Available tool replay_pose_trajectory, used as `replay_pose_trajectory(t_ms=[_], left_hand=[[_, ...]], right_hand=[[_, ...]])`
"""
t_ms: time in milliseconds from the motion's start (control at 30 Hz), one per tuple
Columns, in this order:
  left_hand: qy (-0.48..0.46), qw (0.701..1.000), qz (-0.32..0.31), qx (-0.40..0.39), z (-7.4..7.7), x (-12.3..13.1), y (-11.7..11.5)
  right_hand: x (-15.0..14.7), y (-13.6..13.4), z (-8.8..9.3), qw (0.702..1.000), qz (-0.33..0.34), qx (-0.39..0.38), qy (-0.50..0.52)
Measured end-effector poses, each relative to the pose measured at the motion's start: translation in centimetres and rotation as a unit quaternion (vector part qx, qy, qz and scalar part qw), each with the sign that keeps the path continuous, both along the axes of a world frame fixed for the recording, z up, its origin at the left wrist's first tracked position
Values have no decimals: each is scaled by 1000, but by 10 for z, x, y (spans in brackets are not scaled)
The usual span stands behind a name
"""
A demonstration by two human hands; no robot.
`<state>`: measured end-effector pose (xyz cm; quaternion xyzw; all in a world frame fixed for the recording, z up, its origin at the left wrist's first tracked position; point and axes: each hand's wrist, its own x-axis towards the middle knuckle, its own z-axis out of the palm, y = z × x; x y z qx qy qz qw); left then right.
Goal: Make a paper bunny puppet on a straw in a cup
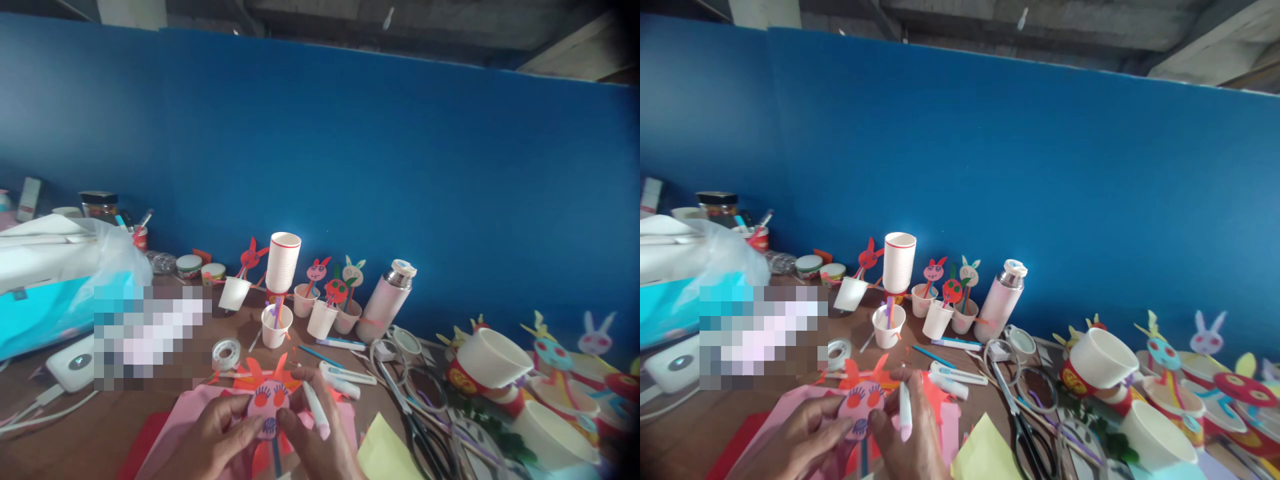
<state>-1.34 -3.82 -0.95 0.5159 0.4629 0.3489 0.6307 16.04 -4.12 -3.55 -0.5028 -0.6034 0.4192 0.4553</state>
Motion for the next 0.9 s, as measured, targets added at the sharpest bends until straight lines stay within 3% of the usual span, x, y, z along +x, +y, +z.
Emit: replay_pose_trajectory(t_ms=[267, 367, 467, 567, 733, 900], left_hand=[[44, 998, 22, -38, 7, 5, 0], [69, 996, 36, -45, 11, 6, -1], [80, 996, 33, -26, 5, 4, 2], [69, 997, 18, -18, -6, 0, 5], [35, 999, 19, -5, -10, -2, 5], [20, 1000, 10, 2, -3, 0, 3]], right_hand=[[-5, -4, -1, 998, -33, 40, 25], [-2, -5, 8, 999, -24, 37, 11], [8, -4, 25, 999, -7, 41, -23], [21, -3, 39, 997, -34, 65, -36], [28, -9, 41, 984, -64, 158, -61], [17, -18, 45, 960, 22, 247, -131]])
